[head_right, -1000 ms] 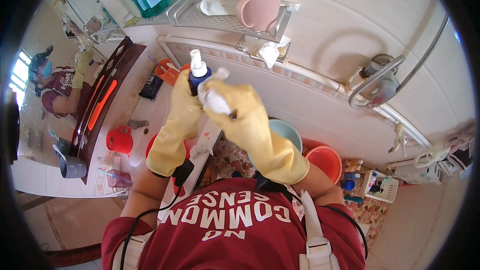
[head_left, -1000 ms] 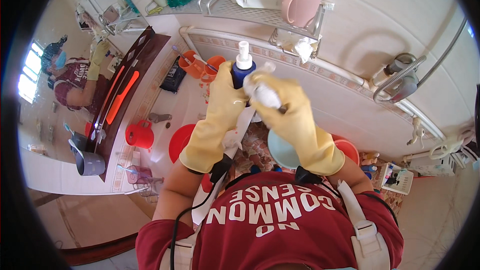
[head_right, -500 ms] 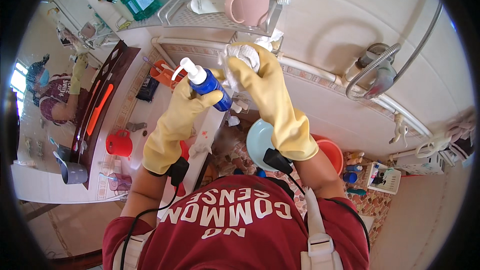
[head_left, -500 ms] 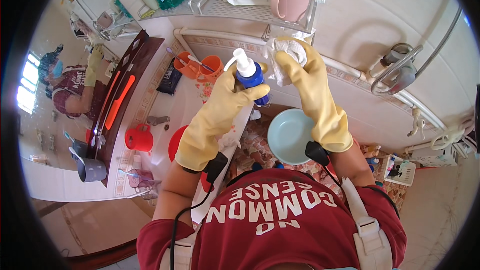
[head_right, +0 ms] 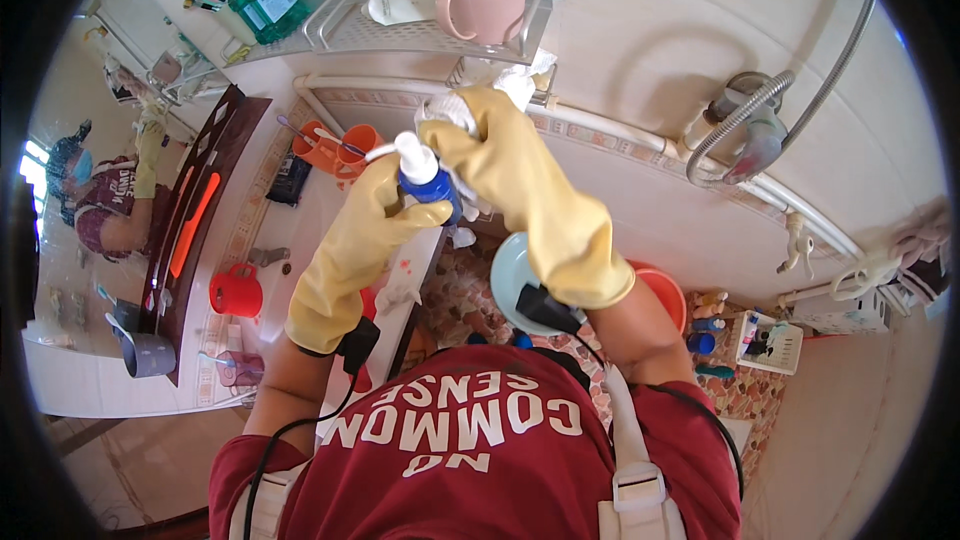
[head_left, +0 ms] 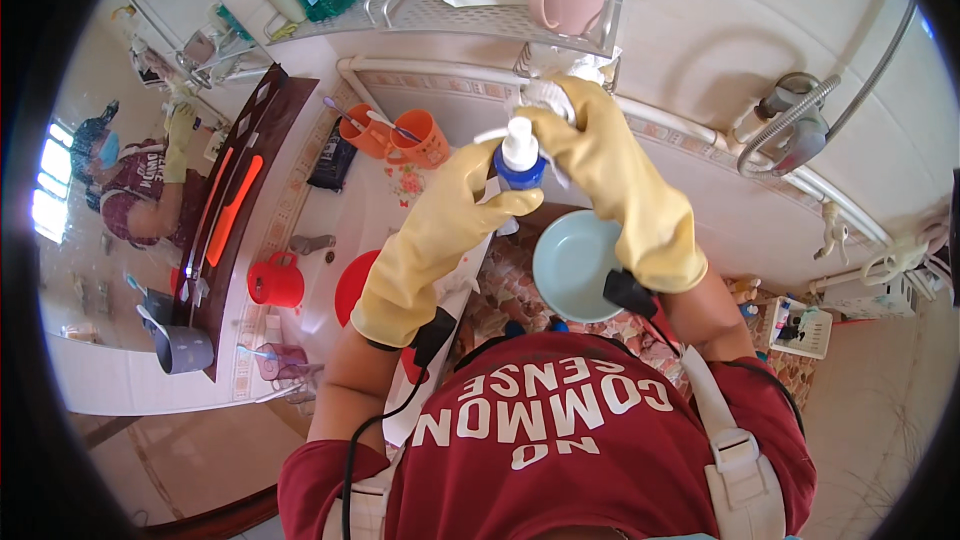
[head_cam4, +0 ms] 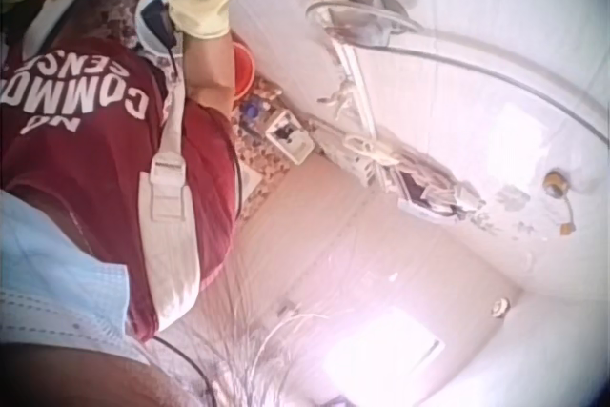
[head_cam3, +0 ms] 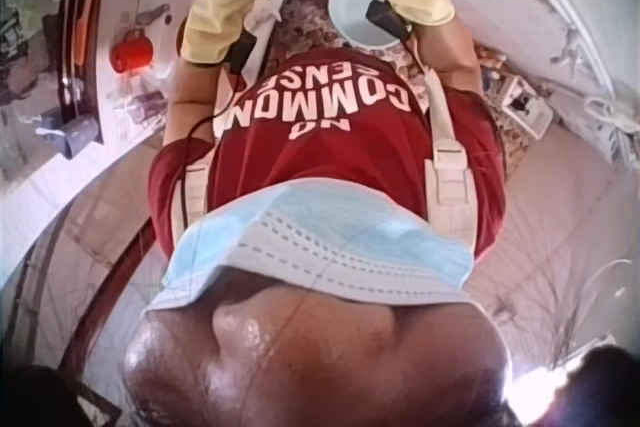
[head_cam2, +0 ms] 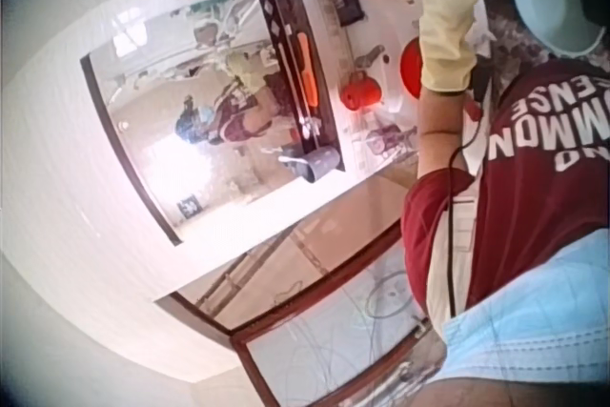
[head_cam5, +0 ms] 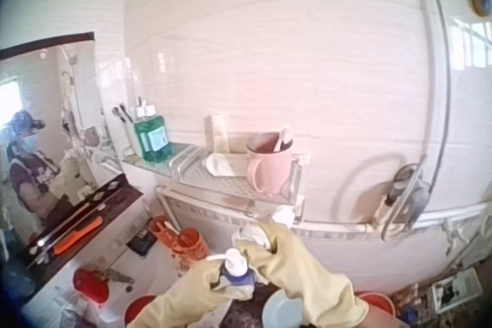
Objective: Cleaning and wiping down various bottles and items near a bathroom sink using a cloth and cleaning solution.
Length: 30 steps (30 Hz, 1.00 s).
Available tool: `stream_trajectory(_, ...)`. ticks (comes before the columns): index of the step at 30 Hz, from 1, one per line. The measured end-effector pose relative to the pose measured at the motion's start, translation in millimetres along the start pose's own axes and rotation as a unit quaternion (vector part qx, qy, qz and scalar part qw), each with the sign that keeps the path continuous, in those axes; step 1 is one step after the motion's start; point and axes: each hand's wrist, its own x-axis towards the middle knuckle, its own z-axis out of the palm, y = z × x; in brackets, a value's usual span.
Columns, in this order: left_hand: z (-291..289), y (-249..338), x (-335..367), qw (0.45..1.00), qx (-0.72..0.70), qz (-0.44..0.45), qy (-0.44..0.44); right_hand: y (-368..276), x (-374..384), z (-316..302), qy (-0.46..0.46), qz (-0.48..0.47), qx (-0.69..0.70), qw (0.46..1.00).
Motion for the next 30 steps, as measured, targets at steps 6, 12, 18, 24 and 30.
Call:
stream_trajectory(6,0,-7,-4,0.996,0.026,0.059,0.068,-26,-14,1,-0.008,0.027,0.169,0.985)
stream_trajectory(12,14,-8,1,0.990,-0.023,0.088,0.106,-1,-33,22,-0.004,0.014,0.081,0.997)
stream_trajectory(18,1,-15,3,0.994,0.012,0.022,0.107,-11,-21,8,0.011,0.024,0.046,0.999)
stream_trajectory(24,0,-22,2,0.990,0.044,0.049,0.126,-15,-27,10,-0.047,0.047,0.060,0.996)
stream_trajectory(30,3,-9,-6,0.981,0.159,-0.006,0.109,-4,-4,4,-0.021,0.074,0.170,0.983)
